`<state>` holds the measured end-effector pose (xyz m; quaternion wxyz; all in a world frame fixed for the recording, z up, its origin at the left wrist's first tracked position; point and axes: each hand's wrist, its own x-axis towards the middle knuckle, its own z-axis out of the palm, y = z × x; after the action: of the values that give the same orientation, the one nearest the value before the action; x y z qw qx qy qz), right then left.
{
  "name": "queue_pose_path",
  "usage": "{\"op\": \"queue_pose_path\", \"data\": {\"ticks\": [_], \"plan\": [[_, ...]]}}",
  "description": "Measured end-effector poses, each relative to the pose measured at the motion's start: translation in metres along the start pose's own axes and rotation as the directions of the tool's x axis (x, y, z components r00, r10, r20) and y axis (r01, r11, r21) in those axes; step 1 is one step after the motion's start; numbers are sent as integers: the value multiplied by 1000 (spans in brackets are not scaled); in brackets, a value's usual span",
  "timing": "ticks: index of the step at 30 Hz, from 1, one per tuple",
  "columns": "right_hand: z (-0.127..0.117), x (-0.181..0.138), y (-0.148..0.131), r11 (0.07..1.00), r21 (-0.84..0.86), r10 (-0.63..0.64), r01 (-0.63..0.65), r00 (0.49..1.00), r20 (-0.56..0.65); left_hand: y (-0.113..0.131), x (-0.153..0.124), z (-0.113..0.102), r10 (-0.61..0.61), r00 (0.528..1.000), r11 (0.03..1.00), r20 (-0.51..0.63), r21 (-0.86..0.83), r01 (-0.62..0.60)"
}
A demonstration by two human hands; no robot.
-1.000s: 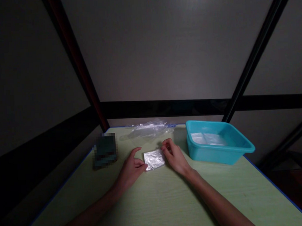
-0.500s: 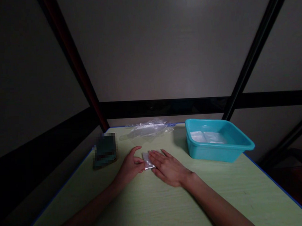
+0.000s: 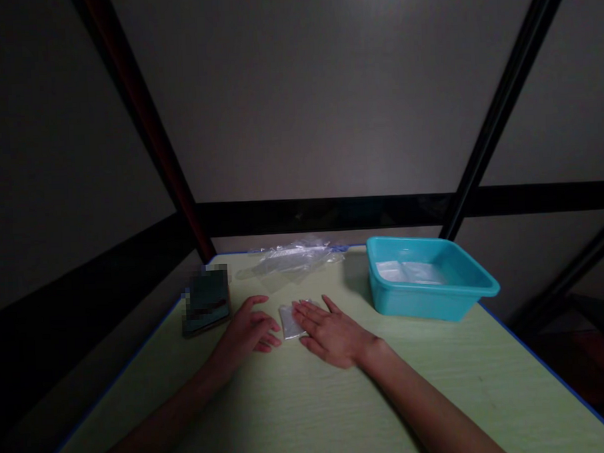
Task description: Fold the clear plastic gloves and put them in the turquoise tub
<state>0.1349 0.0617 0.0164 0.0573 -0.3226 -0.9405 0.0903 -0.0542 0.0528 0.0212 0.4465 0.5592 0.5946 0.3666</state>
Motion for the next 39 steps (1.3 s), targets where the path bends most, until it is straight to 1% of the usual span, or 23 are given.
{"op": "queue_pose_path", "data": {"ticks": [1, 2, 3, 4, 5, 6, 7, 8, 10, 14, 18, 22, 26, 30, 33, 35, 39], "plan": [[0, 0, 0, 1000, -5, 3, -3, 1000, -12, -1, -1, 0, 95, 995, 992, -27, 84, -92], [0, 0, -1, 1000, -8, 9, -9, 1000, -28, -3, -3, -1, 231, 972, 954, -35, 202, -220], [0, 0, -1, 1000, -10, 18, -19, 999, -43, -5, -5, 0, 383, 924, 870, -2, 336, -360], [1, 0, -1, 1000, -11, 29, -30, 998, -56, -7, -7, 0, 515, 854, 743, 72, 458, -487], [2, 0, -2, 999, -11, 40, -41, 997, -66, -9, -10, 1, 596, 784, 604, 171, 548, -579], [3, 0, -2, 999, -13, 50, -51, 996, -72, -12, -12, 3, 621, 738, 494, 266, 598, -631], [4, 1, -2, 998, -17, 57, -59, 996, -73, -14, -14, 4, 611, 713, 417, 344, 625, -659], [5, 1, -2, 998, -24, 63, -65, 995, -71, -16, -16, 5, 589, 705, 369, 396, 644, -670], [7, 2, -3, 996, -40, 76, -79, 995, -60, -19, -18, 7, 542, 713, 323, 445, 673, -666], [7, 2, -4, 993, -64, 100, -101, 995, -22, -22, -19, 7, 489, 731, 289, 476, 702, -651], [6, 2, -5, 992, -61, 113, -114, 993, -12, -20, -18, 7, 476, 737, 281, 479, 712, -644], [9, 3, -4, 991, -59, 118, -119, 993, -20, -19, -18, 8, 465, 742, 287, 484, 710, -643], [12, 4, -3, 991, -47, 121, -122, 992, -18, -20, -18, 8, 477, 736, 302, 480, 697, -650], [10, 3, -1, 993, -11, 114, -114, 993, -25, -21, -16, 6, 470, 740, 342, 481, 674, -655], [4, -3, 3, 998, 43, 48, -45, 996, -71, -22, -15, 4, 467, 746, 398, 475, 641, -656], [0, -8, 7, 999, 53, -5, 13, 990, -140, -22, -15, 3, 486, 755, 436, 440, 626, -646], [-3, -12, 15, 995, -52, -93, 82, 957, -273, -23, -14, 4, 519, 776, 483, 359, 625, -613]]}}
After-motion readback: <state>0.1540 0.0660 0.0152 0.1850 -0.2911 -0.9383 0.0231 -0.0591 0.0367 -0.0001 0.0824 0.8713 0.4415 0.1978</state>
